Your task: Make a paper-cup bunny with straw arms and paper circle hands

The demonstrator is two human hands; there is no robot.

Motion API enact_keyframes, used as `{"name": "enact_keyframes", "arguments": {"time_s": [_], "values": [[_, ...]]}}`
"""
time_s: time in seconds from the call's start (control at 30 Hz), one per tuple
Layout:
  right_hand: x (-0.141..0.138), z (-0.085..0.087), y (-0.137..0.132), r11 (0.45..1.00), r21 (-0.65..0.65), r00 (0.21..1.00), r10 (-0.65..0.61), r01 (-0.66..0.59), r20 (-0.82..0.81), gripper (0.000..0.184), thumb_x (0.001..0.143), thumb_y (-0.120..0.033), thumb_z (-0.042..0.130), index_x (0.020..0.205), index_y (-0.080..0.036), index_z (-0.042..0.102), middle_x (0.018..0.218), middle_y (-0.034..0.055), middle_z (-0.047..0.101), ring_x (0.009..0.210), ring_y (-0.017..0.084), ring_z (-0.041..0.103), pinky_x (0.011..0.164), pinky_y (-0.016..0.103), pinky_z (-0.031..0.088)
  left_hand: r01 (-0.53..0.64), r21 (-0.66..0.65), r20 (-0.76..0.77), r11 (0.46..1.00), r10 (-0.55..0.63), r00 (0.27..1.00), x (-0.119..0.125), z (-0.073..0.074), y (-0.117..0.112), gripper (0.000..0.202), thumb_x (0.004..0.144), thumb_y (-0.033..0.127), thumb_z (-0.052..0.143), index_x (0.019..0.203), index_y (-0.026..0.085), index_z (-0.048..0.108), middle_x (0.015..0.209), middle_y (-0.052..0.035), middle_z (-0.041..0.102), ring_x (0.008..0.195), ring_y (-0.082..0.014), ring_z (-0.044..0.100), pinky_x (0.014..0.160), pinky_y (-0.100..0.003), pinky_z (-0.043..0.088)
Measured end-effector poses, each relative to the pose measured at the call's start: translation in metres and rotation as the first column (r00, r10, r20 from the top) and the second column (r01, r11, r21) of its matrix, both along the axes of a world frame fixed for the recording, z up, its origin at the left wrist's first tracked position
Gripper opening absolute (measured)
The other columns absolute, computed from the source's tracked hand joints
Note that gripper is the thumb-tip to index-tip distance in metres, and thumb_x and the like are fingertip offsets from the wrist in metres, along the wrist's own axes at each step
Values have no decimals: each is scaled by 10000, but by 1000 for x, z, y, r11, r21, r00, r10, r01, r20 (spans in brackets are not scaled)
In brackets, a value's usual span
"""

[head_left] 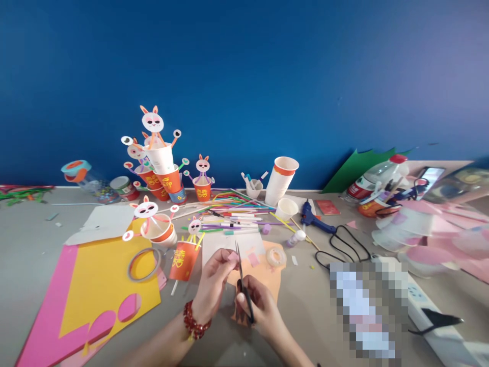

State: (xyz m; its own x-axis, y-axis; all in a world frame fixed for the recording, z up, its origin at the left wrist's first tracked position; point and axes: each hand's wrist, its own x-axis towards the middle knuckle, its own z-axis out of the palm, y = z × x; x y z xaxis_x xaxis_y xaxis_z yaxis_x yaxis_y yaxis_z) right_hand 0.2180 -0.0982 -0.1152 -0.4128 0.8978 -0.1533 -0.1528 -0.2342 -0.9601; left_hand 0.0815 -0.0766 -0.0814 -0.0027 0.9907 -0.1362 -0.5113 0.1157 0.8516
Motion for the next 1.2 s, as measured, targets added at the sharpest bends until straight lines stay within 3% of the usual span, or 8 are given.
{"name": "enact_keyframes", "arguments": {"time_s": [0.2, 0.43, 1.0, 1.2], "values": [[1, -1, 2, 998, 59, 999, -27, 25, 39, 511, 767, -647, 675, 708, -201, 432, 603, -62, 393, 537, 88, 361, 479, 202, 299, 6, -17, 32, 1000, -5, 999, 1, 0, 0, 75, 820, 214, 662, 787, 169, 612, 861, -34, 596, 804, -155, 529, 758, -270, 422], [3, 4, 2, 997, 76, 997, -18, 12, 76, 498, 801, -658, 622, 707, -209, 427, 587, -50, 428, 515, 94, 402, 464, 201, 351, 10, -34, 12, 999, -9, 1000, 0, 3, 0, 87, 819, 223, 661, 776, 167, 611, 873, -31, 602, 794, -145, 520, 756, -259, 414], [17, 0, 3, 998, -27, 993, 62, -59, 97, 547, 737, -706, 650, 700, -214, 413, 506, -68, 463, 410, 66, 389, 405, 183, 309, 87, -54, -125, 995, -93, 988, -7, 0, 2, 112, 850, 242, 617, 768, 168, 598, 874, -44, 617, 789, -151, 516, 767, -270, 411], [23, 1, 5, 998, -2, 990, 65, -65, 128, 529, 750, -673, 660, 677, -217, 403, 486, -66, 465, 401, 74, 420, 407, 188, 326, 117, -57, -137, 991, -124, 983, -10, 5, 5, 100, 818, 250, 645, 769, 171, 609, 892, -34, 627, 774, -145, 544, 746, -247, 421]]}}
